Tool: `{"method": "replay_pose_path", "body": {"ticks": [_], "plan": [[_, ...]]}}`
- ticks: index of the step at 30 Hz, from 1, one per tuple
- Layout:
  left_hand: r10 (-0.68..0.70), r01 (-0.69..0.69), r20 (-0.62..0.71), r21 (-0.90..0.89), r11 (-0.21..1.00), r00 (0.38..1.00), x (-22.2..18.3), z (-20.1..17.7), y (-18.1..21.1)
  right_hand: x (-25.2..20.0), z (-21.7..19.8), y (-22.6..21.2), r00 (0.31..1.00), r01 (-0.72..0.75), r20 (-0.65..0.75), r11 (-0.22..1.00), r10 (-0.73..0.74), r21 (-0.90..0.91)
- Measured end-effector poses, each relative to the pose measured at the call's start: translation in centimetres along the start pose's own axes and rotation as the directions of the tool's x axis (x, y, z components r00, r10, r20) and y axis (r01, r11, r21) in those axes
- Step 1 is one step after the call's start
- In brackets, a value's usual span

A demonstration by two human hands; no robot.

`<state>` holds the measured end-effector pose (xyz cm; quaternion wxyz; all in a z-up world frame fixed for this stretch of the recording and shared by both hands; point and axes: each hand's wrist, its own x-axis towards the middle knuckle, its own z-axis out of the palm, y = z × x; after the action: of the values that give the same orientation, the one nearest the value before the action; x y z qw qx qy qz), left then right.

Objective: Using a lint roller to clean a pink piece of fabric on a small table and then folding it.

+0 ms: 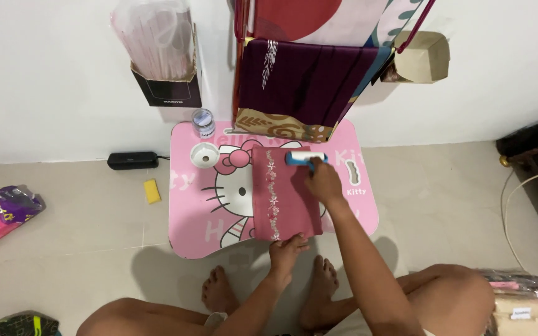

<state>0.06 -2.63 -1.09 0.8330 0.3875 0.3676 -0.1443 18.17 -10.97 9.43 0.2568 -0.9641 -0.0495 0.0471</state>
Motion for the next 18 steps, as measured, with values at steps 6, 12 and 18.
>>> {"method": "replay_pose_path", "body": {"ticks": [6, 12, 18], "plan": [[0.019, -0.019, 0.005, 0.019, 1.0, 1.0, -1.2, 0.3, 0.9, -0.5, -1.5, 0.3, 0.999, 0.02, -0.044, 0.999, -0.018, 0.035], [0.074, -0.074, 0.026, -0.015, 0.997, 0.997, -1.1, 0.4, 1.0, -13.4, -2.2, -2.9, 0.994, -0.068, 0.086, 0.996, 0.063, 0.054], [0.077, -0.078, 0.008, 0.088, 0.993, 0.997, -2.1, 0.5, 1.8, -9.1, 1.0, -1.7, 0.998, 0.067, 0.02, 0.998, -0.067, 0.013]]}}
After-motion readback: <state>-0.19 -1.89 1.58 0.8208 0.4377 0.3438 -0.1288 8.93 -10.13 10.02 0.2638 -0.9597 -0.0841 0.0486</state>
